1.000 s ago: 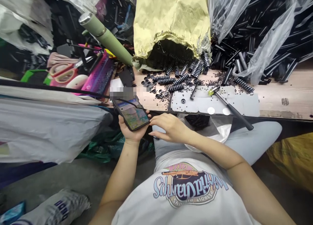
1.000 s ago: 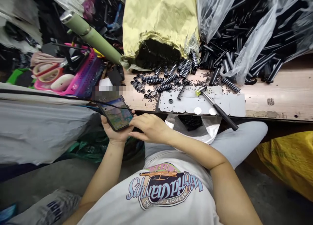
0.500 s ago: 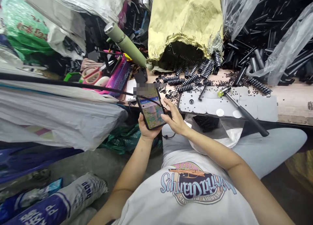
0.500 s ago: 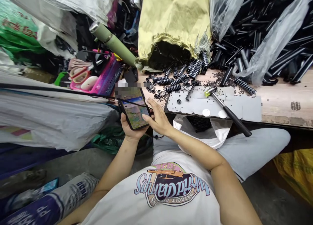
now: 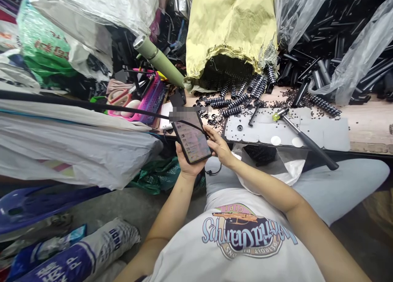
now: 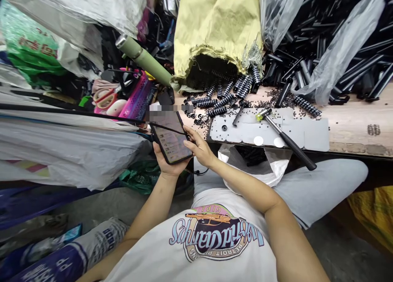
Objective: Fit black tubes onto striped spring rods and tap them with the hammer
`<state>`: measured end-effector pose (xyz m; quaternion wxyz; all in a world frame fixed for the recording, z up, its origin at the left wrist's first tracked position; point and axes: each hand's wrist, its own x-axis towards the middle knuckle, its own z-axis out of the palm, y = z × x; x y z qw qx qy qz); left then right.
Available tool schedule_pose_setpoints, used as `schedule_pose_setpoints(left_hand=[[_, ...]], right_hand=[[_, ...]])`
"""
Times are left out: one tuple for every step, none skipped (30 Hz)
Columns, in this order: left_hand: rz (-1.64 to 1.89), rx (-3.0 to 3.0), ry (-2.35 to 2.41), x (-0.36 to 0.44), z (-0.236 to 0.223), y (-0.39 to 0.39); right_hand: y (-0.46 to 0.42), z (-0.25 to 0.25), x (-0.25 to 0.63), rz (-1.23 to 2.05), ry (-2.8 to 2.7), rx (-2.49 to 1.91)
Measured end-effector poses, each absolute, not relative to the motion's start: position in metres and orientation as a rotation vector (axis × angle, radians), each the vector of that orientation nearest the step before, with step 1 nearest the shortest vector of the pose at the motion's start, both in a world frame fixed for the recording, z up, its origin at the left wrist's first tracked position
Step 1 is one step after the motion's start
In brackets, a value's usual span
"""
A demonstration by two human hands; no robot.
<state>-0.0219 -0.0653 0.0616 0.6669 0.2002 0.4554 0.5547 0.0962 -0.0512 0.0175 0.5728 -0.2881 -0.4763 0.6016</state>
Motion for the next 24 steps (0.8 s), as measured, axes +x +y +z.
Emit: schedule_pose_setpoints(left_hand=[[1.255,0.459,1.026,-0.021,0.062,-0.065],[1.258,0.466,1.023,-0.02,0.063,-0.065],[1.259,0.471,1.019,-0.02,0.063,-0.064],[1.258,0.475,1.016,-0.019,0.064,-0.064],[1.254,0.476,1.013,-0.019,0.064,-0.064],[1.251,0.477,1.011,-0.019,0.064,-0.063],[1.249,0.481,1.006,-0.019,0.064,-0.063],[1.243,0.487,1.001,-0.019,0.064,-0.062],[1.242,0.495,0.996,-0.019,0.063,-0.062],[1.257,0.505,0.992,-0.019,0.063,-0.062],[1.284,0.514,0.987,-0.019,0.062,-0.062],[1.315,0.518,0.982,-0.019,0.062,-0.062],[1.34,0.518,0.975,-0.019,0.062,-0.062],[1.359,0.514,0.968,-0.018,0.062,-0.063],[1.369,0.509,0.961,-0.018,0.062,-0.063],[1.368,0.506,0.957,-0.017,0.061,-0.064],[1.367,0.507,0.958,-0.016,0.061,-0.065],[1.373,0.511,0.963,-0.015,0.061,-0.065],[1.377,0.515,0.968,-0.015,0.061,-0.066],[1.378,0.518,0.973,-0.015,0.06,-0.066],[1.377,0.519,0.976,-0.015,0.06,-0.066],[1.37,0.516,0.978,-0.015,0.059,-0.066],[1.366,0.512,0.981,-0.015,0.059,-0.066],[1.362,0.509,0.983,-0.015,0.059,-0.066]], right_hand=[[-0.051,0.017,0.097,1.409,-1.12,-0.69],[-0.05,0.017,0.097,1.405,-1.127,-0.7],[-0.049,0.016,0.097,1.398,-1.135,-0.707],[-0.049,0.015,0.097,1.386,-1.149,-0.708],[-0.049,0.015,0.098,1.366,-1.167,-0.706],[-0.05,0.015,0.099,1.329,-1.188,-0.707],[-0.051,0.015,0.101,1.267,-1.21,-0.722],[-0.054,0.016,0.103,1.174,-1.235,-0.751],[-0.056,0.018,0.105,1.055,-1.266,-0.787],[-0.06,0.02,0.106,0.921,-1.314,-0.819],[-0.063,0.023,0.108,0.792,-1.391,-0.835],[-0.066,0.026,0.109,0.681,-1.498,-0.832],[-0.067,0.029,0.109,0.596,-1.622,-0.814],[-0.068,0.033,0.109,0.536,-1.746,-0.796],[-0.068,0.038,0.108,0.495,-1.854,-0.797],[-0.066,0.042,0.107,0.464,-1.933,-0.823],[-0.064,0.046,0.105,0.438,-1.981,-0.873],[-0.061,0.049,0.104,0.411,-2.004,-0.93],[-0.058,0.052,0.102,0.386,-2.017,-0.981],[-0.056,0.054,0.101,0.363,-2.026,-1.02],[-0.053,0.056,0.1,0.34,-2.031,-1.046],[-0.052,0.057,0.099,0.321,-2.034,-1.064],[-0.051,0.057,0.099,0.306,-2.036,-1.077],[-0.05,0.056,0.099,0.295,-2.036,-1.088]])
